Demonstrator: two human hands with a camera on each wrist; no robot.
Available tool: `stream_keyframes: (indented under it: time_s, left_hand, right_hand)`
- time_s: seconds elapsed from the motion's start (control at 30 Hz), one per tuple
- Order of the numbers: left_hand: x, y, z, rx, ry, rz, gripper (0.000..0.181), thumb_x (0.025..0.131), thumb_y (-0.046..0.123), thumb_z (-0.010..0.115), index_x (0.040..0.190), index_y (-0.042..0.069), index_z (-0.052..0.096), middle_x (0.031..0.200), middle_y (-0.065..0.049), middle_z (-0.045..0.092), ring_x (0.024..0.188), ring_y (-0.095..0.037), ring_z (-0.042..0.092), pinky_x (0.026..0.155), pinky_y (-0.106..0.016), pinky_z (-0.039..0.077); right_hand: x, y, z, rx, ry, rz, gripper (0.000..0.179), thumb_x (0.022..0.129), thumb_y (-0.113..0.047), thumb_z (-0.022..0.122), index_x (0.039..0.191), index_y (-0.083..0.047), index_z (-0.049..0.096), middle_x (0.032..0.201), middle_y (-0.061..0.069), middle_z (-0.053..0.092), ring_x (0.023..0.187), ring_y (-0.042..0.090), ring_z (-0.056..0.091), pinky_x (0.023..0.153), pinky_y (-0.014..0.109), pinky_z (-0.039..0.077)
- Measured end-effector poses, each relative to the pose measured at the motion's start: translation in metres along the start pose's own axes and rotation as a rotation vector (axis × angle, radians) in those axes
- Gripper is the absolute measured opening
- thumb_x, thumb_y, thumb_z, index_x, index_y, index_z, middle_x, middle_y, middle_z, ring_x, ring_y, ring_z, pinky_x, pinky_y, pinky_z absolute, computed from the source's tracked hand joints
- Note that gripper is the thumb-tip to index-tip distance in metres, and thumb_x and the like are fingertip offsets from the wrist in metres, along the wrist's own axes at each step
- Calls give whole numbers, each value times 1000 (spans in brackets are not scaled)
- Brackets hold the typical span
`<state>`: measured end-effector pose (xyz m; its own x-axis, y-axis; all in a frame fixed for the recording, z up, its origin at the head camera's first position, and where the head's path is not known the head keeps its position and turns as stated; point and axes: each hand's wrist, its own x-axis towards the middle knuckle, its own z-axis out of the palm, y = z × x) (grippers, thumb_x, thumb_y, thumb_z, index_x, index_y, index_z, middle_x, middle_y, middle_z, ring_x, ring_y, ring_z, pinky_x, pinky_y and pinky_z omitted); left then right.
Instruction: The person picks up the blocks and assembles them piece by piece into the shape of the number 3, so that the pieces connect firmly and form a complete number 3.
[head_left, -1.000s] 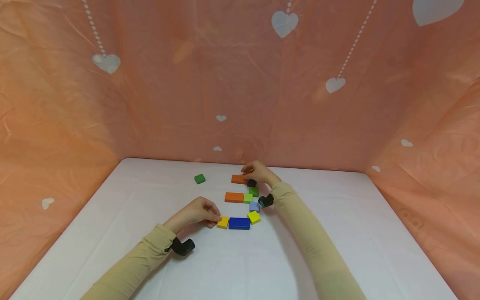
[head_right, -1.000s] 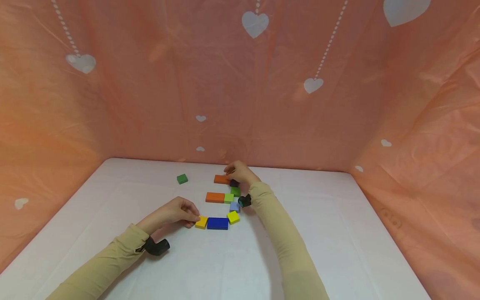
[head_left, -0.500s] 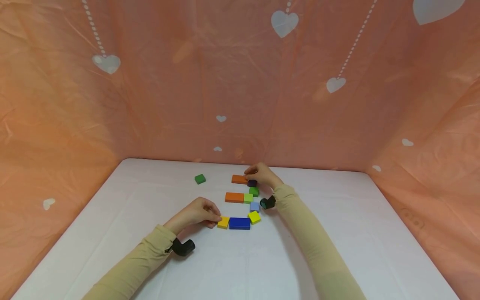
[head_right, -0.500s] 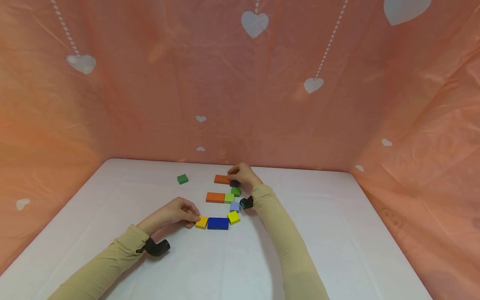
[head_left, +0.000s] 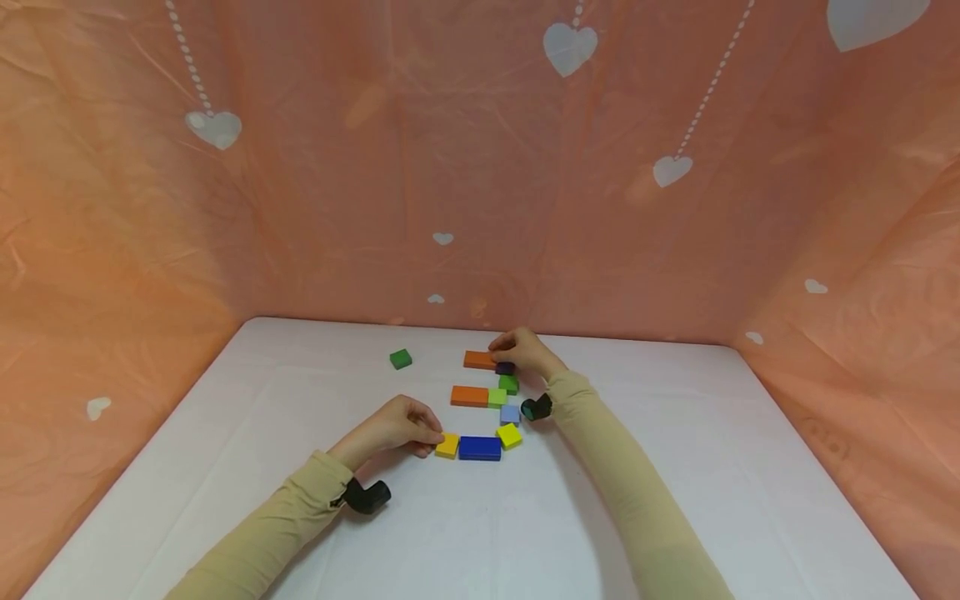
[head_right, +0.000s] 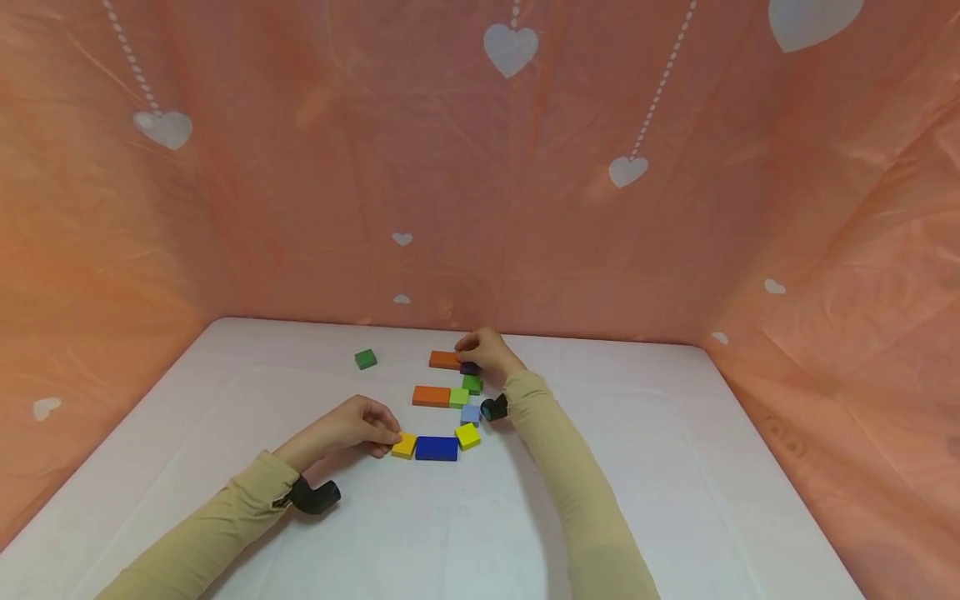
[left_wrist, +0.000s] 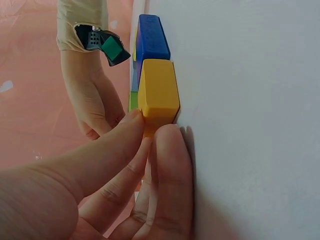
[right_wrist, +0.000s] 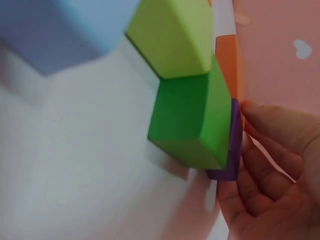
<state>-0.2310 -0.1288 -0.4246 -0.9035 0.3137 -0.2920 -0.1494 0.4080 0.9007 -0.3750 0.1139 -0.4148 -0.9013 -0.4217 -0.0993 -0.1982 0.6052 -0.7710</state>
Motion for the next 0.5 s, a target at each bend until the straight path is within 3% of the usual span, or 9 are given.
stream_keyframes:
  time_s: [0.3, 0.5]
  left_hand:
    - [3, -2, 2, -12, 8, -28, 10, 84, 3, 72, 90, -3, 69, 77, -10, 67, 57, -14, 61, 59, -27, 57]
    - [2, -3, 2, -13, 9, -9, 9, 84, 4, 72, 90, -3, 69, 76, -10, 66, 57, -14, 61, 59, -27, 57]
  right_hand:
    - [0, 3, 0, 6, -2, -2, 24, 92, -13, 65, 113, -3, 69, 107, 8, 67, 94, 21, 60, 91, 32, 50]
    - [1, 5, 0, 7, 2, -10, 23, 91, -12, 66, 112, -3, 70, 107, 8, 67, 93, 20, 60, 90, 31, 50]
